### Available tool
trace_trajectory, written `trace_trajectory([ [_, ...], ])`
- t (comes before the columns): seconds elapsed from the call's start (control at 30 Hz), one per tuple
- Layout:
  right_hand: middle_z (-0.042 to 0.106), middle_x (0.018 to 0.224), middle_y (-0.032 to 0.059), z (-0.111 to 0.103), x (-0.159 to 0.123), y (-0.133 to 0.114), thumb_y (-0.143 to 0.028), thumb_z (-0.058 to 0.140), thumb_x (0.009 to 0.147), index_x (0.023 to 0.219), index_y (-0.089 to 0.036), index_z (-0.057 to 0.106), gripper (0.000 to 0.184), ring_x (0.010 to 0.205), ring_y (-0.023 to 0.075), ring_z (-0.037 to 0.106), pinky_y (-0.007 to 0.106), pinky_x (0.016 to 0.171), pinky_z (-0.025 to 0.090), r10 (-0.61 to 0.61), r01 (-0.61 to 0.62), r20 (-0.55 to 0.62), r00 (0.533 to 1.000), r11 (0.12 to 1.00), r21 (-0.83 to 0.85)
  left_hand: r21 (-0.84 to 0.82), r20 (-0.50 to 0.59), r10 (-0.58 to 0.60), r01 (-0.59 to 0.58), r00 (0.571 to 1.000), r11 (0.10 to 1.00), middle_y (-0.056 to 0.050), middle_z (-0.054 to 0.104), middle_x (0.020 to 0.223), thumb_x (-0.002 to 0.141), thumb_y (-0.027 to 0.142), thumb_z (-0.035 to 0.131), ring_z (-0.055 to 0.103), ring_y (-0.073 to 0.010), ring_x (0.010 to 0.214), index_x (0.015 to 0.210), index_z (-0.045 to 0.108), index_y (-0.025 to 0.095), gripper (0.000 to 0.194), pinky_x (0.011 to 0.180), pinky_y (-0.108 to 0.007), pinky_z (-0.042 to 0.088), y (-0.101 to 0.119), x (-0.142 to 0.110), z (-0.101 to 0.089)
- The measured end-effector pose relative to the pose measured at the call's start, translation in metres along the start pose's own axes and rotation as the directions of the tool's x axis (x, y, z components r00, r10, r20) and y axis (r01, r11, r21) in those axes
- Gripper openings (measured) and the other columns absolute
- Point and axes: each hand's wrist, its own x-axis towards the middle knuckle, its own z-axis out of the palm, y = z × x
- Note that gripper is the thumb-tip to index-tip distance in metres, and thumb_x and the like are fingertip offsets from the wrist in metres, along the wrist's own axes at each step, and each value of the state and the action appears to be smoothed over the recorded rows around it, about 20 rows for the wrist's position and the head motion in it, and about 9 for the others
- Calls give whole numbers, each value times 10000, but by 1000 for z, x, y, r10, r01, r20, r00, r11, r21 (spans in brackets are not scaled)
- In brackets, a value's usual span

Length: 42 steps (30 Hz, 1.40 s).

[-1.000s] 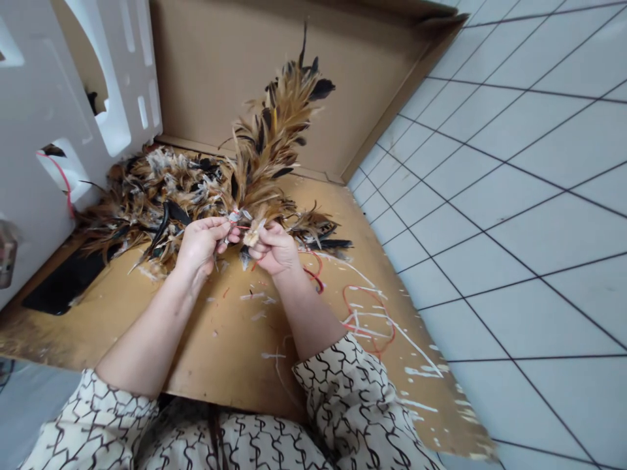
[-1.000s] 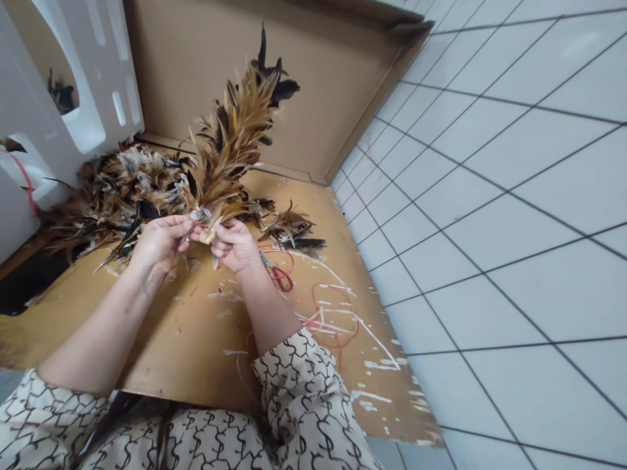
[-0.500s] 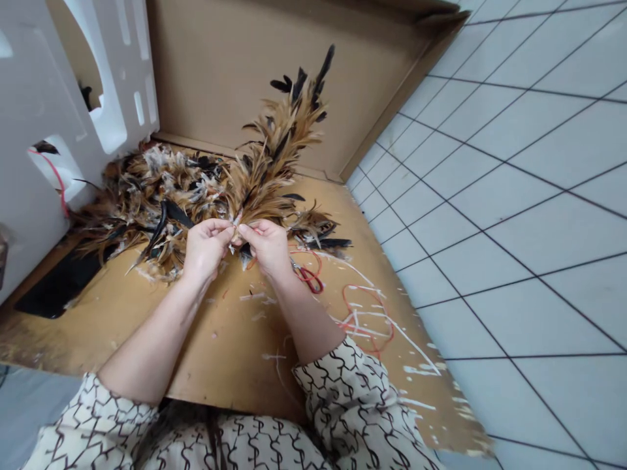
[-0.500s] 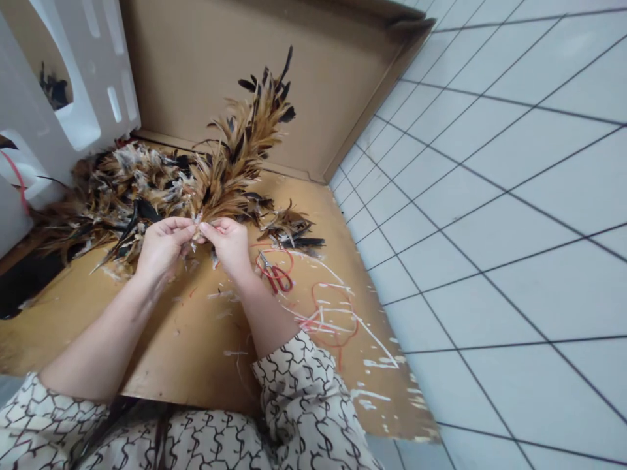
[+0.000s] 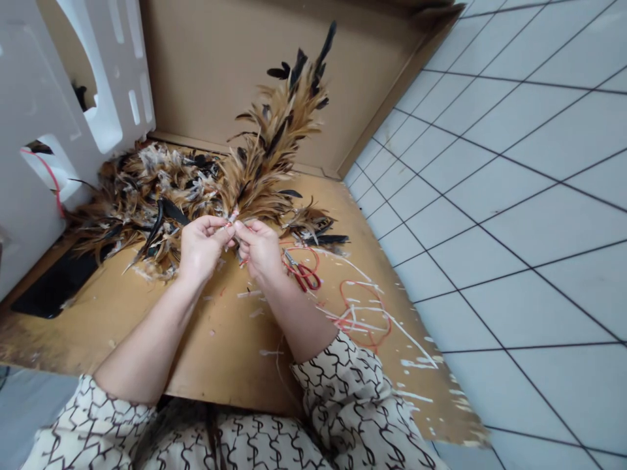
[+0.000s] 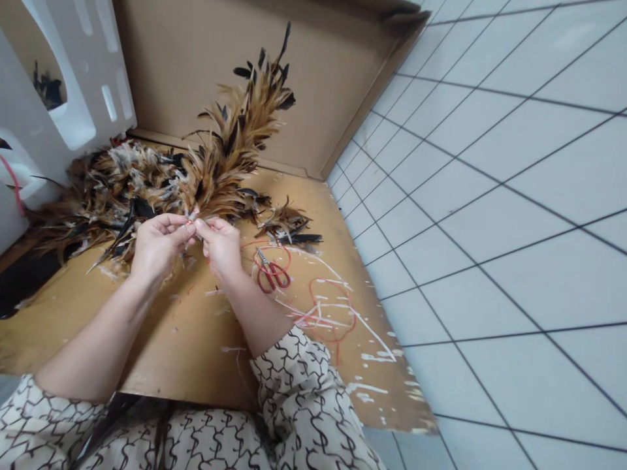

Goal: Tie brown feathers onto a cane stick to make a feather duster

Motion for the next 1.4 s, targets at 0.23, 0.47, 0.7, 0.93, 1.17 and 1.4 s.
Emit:
trace_trajectory([
  [0.23,386,407,-104,-2,1,1,-221,702,595,547,-165,489,225,323,2,253,166,331,157,-41,42,11,999,998,-44,0,-2,4,-4,1000,1000,28,587,469,428,221,770,530,-86,385,592,574,134,270,390,-171,353,-2,1,-1],
  [0.47,386,395,-100,-5,4,-4,-297,750,557,549,-175,476,300,328,15,238,182,333,163,10,-3,68,998,994,-111,24,7,10,-10,1000,1000,36,568,436,443,189,736,467,-59,345,568,581,131,207,380,-172,344,-1,1,-2],
  [0.7,507,502,-61,-17,8,-19,-310,685,627,655,-153,563,201,454,49,382,186,450,274,-75,160,253,965,928,-337,0,-42,-28,28,999,1000,28,568,431,447,153,703,432,-59,338,568,560,140,188,369,-172,303,15,7,-9],
  [0.93,520,502,-44,-16,5,-22,-143,526,698,584,-150,603,138,483,71,388,207,521,294,-87,280,336,938,763,-583,311,-36,231,-209,972,927,38,548,463,561,173,631,450,-81,405,598,590,159,57,444,-206,354,-1,16,-19],
  [1.17,519,529,-39,-2,-3,-3,-120,487,668,524,-165,541,160,548,93,448,226,593,365,-246,378,313,917,785,-491,746,198,488,-453,850,487,-51,692,711,673,159,498,630,-196,668,760,649,174,175,648,-298,466,-27,14,-21],
  [1.4,508,491,-50,-2,-1,-10,-95,499,610,492,-158,541,141,502,75,432,205,540,363,-197,261,194,961,876,-406,826,476,529,-564,703,6,-110,686,704,667,84,453,652,-227,666,800,644,137,239,625,-299,478,-40,7,-22],
])
